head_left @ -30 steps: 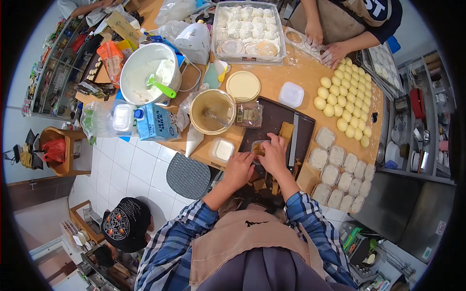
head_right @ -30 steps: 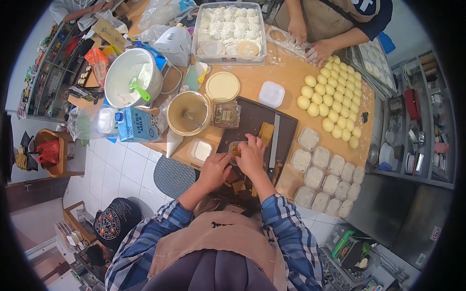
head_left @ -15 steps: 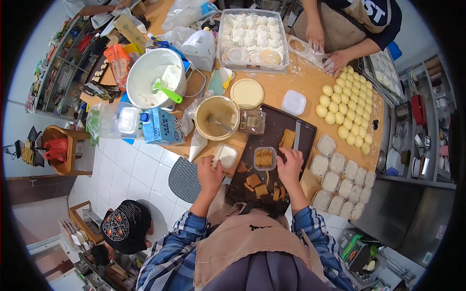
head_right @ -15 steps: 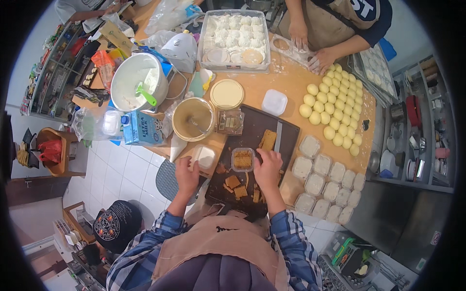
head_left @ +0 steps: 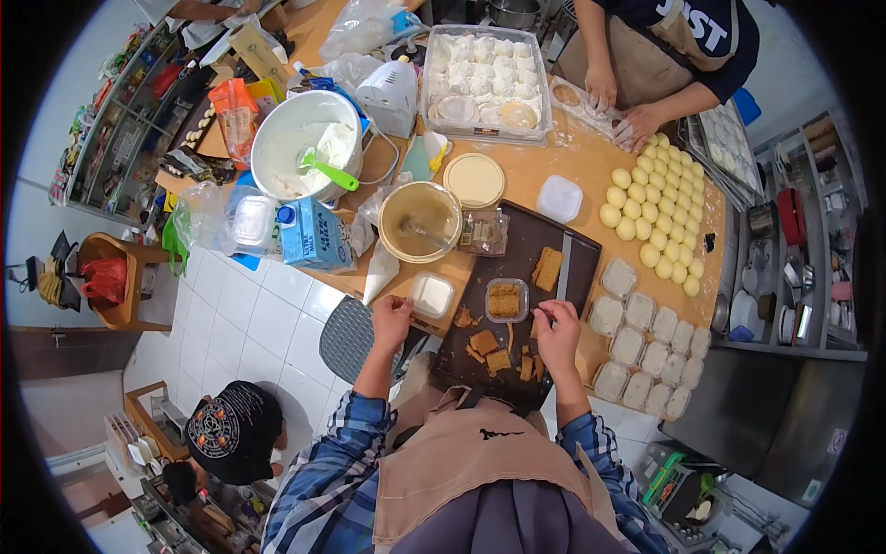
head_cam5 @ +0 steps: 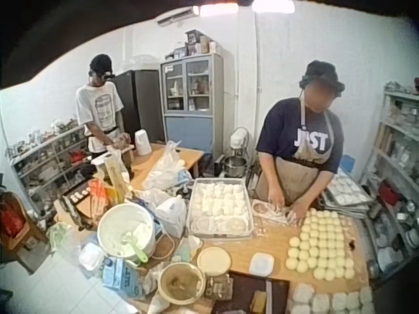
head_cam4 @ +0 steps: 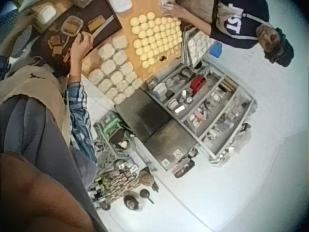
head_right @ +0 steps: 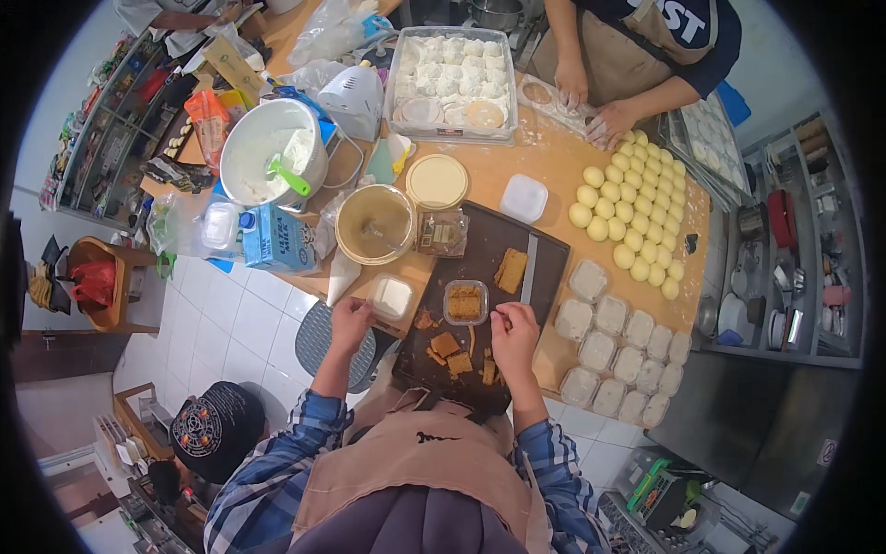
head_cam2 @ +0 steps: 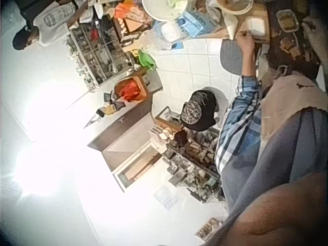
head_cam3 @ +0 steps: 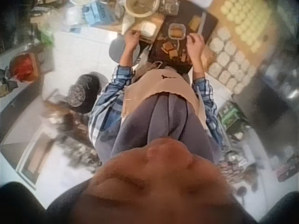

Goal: The person cuts a brown cake with a knife, places the slices into plastic containers, and pipes cream onto the cake from a piping bag.

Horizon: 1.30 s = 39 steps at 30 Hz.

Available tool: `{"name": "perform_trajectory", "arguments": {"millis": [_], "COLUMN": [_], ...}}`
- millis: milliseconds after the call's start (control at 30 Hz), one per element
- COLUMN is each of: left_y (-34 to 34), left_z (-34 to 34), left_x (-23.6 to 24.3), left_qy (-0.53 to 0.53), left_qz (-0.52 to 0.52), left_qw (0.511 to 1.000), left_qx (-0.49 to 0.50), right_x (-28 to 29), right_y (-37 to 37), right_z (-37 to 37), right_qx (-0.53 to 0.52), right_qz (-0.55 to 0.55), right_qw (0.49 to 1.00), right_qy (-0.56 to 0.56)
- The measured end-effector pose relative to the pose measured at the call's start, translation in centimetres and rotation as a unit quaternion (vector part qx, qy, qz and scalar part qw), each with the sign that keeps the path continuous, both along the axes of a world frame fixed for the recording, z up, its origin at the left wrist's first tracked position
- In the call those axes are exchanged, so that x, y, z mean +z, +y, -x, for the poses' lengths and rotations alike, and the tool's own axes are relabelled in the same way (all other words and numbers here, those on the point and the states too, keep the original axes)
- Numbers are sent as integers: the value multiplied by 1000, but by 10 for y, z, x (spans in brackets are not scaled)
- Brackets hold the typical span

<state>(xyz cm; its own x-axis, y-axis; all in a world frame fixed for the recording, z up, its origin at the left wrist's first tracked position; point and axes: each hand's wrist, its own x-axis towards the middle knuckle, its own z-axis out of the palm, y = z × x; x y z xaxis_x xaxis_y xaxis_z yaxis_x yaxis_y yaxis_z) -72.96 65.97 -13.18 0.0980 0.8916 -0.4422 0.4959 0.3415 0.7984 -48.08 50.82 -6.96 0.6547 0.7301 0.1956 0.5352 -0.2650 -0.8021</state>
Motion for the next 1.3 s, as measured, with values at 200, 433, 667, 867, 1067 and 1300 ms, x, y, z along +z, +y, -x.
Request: {"name": "perform_trajectory", "arguments": {"millis": [200, 433, 667, 867, 1067, 1300], "left_y": [-5, -17, -43, -64, -71, -79], "left_z": [4, 3, -8, -29, -46, -62], "left_x": [-11, 28, 61, 65, 70, 67], "left_qy": [-124, -148, -183, -181, -129, -170], "left_qz": [32, 30, 53, 68, 75, 70], "left_qw": [991, 986, 982, 980, 981, 971], "left_qx": [48, 64, 13, -38, -126, -152], "right_x": [11, 23, 5, 10, 11, 11], "right_y": [-3, -3, -1, -9, -18, -29], "right_z": [14, 23, 49, 51, 44, 34], "right_qx": [7, 10, 62, 71, 56, 77], "right_qz": [-8, -1, 43, 48, 32, -32], "right_qw": [998, 996, 925, 837, 819, 799], "right_qy": [55, 84, 372, 540, 571, 595]}}
